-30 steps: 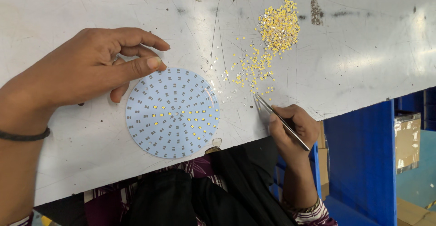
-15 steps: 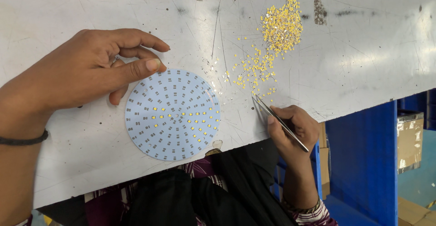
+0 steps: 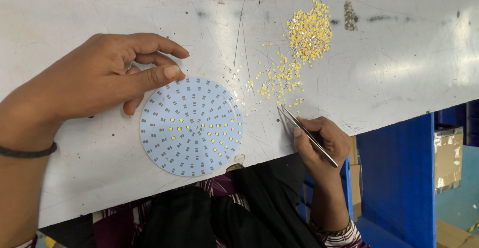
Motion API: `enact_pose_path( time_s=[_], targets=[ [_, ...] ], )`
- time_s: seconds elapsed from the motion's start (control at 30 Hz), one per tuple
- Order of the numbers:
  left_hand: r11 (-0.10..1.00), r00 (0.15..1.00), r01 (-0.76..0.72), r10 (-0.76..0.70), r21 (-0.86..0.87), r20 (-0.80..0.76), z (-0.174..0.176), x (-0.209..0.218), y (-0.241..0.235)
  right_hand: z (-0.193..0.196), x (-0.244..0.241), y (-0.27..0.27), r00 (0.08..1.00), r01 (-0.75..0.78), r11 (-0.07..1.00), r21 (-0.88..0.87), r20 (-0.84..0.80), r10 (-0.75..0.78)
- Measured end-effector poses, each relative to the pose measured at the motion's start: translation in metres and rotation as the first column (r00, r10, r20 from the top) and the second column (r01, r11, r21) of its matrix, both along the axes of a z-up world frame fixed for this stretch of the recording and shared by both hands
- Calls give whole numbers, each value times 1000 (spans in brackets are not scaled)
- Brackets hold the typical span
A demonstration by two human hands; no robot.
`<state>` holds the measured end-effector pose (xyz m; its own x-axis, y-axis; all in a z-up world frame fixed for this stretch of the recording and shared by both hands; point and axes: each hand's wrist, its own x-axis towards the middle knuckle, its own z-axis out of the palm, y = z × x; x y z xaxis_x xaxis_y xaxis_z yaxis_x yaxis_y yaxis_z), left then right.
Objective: The person uses tweezers to pick up small yellow LED components from a pile on the table and places them into designated spots on a circular LED board. The person continues this repetitive placement process throughout the clip.
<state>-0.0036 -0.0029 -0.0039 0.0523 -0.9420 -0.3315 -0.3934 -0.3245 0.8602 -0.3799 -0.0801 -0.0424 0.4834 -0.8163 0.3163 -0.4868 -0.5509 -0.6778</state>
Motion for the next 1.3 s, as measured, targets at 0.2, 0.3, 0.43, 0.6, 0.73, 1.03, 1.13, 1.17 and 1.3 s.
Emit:
enact_pose_path(
  time_s=[0.2,0.3,0.43,0.6,0.73,1.03,1.13,1.17,1.3],
  targets=[
    [995,999,-45,44,87,17,4,-3,-2,-1,-3,-1,999,44,998,33,31,-45],
    [996,999,-37,36,81,22,4,-2,-2,-1,-2,-2,998,38,998,42,46,-40],
    [995,998,-7,0,99,63,1,0,-4,1,2,-1,999,51,998,33,13,-52],
    [990,997,-10,-1,139,82,-2,1,-5,4,5,-4,999,-19,999,-30,-34,18],
    [989,998,-10,0,148,67,-5,2,-4,3,3,-5,1000,0,1000,3,-12,0],
    [996,999,4,-8,88,50,-4,2,-3,2,1,-4,999,-34,999,8,14,34],
    [999,999,36,-36,-6,16,-3,3,-2,5,2,0,1000,-11,1000,-5,-10,11],
    [998,999,44,-45,-44,-25,-4,5,-1,7,2,4,999,-52,999,8,-7,52],
    [989,991,63,-78,-134,-111,-11,10,7,3,12,18,945,-322,947,-18,46,323]
  ],
)
